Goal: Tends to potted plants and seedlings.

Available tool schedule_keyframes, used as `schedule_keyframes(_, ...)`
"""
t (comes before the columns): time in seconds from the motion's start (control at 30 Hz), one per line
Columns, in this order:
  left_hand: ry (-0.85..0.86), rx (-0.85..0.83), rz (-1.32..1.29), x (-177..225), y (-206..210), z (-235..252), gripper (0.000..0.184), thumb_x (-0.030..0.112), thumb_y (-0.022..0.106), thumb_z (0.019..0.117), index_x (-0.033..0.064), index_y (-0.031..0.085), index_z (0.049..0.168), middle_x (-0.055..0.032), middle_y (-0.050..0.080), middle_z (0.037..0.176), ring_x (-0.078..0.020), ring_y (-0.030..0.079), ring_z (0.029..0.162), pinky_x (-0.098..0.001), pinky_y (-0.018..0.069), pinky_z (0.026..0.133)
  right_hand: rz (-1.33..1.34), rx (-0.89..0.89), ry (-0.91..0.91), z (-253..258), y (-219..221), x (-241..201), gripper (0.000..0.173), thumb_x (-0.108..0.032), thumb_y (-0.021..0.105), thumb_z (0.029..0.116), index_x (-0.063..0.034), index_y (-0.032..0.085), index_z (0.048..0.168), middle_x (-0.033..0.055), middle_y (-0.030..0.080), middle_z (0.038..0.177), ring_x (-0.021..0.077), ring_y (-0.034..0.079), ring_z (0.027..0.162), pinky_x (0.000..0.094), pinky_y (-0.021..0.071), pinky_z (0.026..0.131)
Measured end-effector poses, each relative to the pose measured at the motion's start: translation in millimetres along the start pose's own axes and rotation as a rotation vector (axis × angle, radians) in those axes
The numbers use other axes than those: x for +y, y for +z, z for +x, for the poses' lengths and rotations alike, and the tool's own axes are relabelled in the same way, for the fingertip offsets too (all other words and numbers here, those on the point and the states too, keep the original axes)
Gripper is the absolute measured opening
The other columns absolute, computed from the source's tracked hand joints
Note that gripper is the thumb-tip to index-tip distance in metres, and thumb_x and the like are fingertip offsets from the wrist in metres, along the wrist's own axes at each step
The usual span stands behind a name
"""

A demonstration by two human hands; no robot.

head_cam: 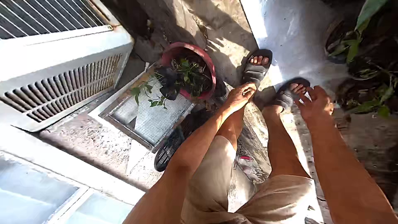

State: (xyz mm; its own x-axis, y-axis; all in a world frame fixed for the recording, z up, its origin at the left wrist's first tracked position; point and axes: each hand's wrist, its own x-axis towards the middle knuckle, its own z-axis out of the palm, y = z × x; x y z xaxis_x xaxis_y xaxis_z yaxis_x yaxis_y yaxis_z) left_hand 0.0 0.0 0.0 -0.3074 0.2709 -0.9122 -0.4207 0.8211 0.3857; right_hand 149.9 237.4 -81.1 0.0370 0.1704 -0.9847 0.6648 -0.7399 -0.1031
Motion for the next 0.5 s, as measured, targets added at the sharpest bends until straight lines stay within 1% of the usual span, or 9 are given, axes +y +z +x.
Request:
schedule_keyframes(0.07, -0.098, 0.164, -0.263, -59, -11, -38, 0.040, 0.017, 0.053, 0.1074, 0.0003, 0.056, 0.143, -0.0158, 0.068, 0.131, -0.0225, 0.067, 0.120, -0.0416, 0.0528, 0.107, -0.109, -0.069, 0.012, -21, 20, 11, 0.042, -0.034, 0.044, 0.1101, -0.0151, 0.047, 0.147, 0.0034, 0.063, 0.137, 0.0197, 0.066, 0.117, 0.0405, 0.0575, 0.094)
schedule_keyframes(0.1, -0.191, 0.241, -0.428, -77, -16, -60, 0.040, 0.017, 0.050, 0.1087, -0.0009, 0.054, 0.144, -0.0172, 0.069, 0.129, -0.0245, 0.070, 0.114, -0.0427, 0.0568, 0.100, -0.174, -0.108, 0.020, -33, 30, 14, 0.042, -0.035, 0.045, 0.1096, -0.0147, 0.047, 0.146, 0.0034, 0.065, 0.134, 0.0190, 0.068, 0.113, 0.0389, 0.0583, 0.091)
schedule_keyframes(0.13, -0.309, 0.322, -0.602, -91, -22, -80, 0.041, 0.020, 0.047, 0.1104, 0.0006, 0.052, 0.146, -0.0172, 0.070, 0.127, -0.0259, 0.071, 0.110, -0.0437, 0.0584, 0.095, -0.238, -0.144, 0.027, -43, 37, 18, 0.044, -0.036, 0.044, 0.1094, -0.0143, 0.047, 0.147, 0.0039, 0.065, 0.134, 0.0190, 0.068, 0.111, 0.0380, 0.0583, 0.090)
schedule_keyframes(0.17, -0.419, 0.393, -0.746, -105, -28, -99, 0.043, 0.026, 0.042, 0.1121, 0.0040, 0.050, 0.148, -0.0159, 0.070, 0.129, -0.0266, 0.072, 0.109, -0.0444, 0.0584, 0.094, -0.296, -0.179, 0.034, -52, 42, 21, 0.046, -0.037, 0.043, 0.1095, -0.0140, 0.046, 0.149, 0.0045, 0.065, 0.135, 0.0194, 0.069, 0.111, 0.0380, 0.0582, 0.090)
schedule_keyframes(0.23, -0.524, 0.545, -0.937, -140, -40, -124, 0.047, 0.035, 0.036, 0.1128, 0.0068, 0.049, 0.148, -0.0138, 0.069, 0.131, -0.0267, 0.072, 0.110, -0.0447, 0.0584, 0.094, -0.375, -0.201, 0.053, -64, 52, 26, 0.045, -0.035, 0.043, 0.1097, -0.0140, 0.046, 0.150, 0.0057, 0.066, 0.133, 0.0205, 0.069, 0.110, 0.0395, 0.0572, 0.091)
schedule_keyframes(0.3, -0.538, 0.712, -1.094, -174, -57, -133, 0.049, 0.037, 0.033, 0.1131, 0.0052, 0.048, 0.147, -0.0148, 0.067, 0.134, -0.0272, 0.070, 0.112, -0.0448, 0.0572, 0.095, -0.456, -0.211, 0.050, -71, 60, 28, 0.043, -0.030, 0.042, 0.1102, -0.0118, 0.046, 0.148, 0.0073, 0.067, 0.131, 0.0205, 0.070, 0.105, 0.0402, 0.0579, 0.089)
schedule_keyframes(0.37, -0.519, 0.854, -1.253, -199, -81, -124, 0.050, 0.039, 0.034, 0.1128, 0.0059, 0.042, 0.150, -0.0158, 0.063, 0.138, -0.0277, 0.068, 0.115, -0.0447, 0.0565, 0.095, -0.574, -0.232, -0.014, -76, 74, 25, 0.038, -0.022, 0.046, 0.1087, -0.0058, 0.051, 0.143, 0.0094, 0.069, 0.122, 0.0181, 0.070, 0.092, 0.0364, 0.0586, 0.079)
schedule_keyframes(0.43, -0.491, 0.923, -1.376, -218, -103, -109, 0.055, 0.042, 0.033, 0.1127, 0.0087, 0.032, 0.156, -0.0170, 0.057, 0.145, -0.0293, 0.066, 0.119, -0.0445, 0.0557, 0.096, -0.719, -0.299, -0.091, -87, 99, 22, 0.034, -0.020, 0.051, 0.1071, -0.0021, 0.058, 0.135, 0.0105, 0.070, 0.114, 0.0153, 0.068, 0.083, 0.0328, 0.0572, 0.073)
schedule_keyframes(0.5, -0.464, 0.949, -1.475, -236, -121, -92, 0.058, 0.043, 0.031, 0.1129, 0.0111, 0.022, 0.160, -0.0177, 0.049, 0.153, -0.0314, 0.062, 0.124, -0.0457, 0.0550, 0.099, -0.852, -0.426, -0.163, -104, 138, 23, 0.034, -0.021, 0.052, 0.1071, -0.0013, 0.060, 0.133, 0.0117, 0.071, 0.112, 0.0140, 0.068, 0.083, 0.0316, 0.0571, 0.073)
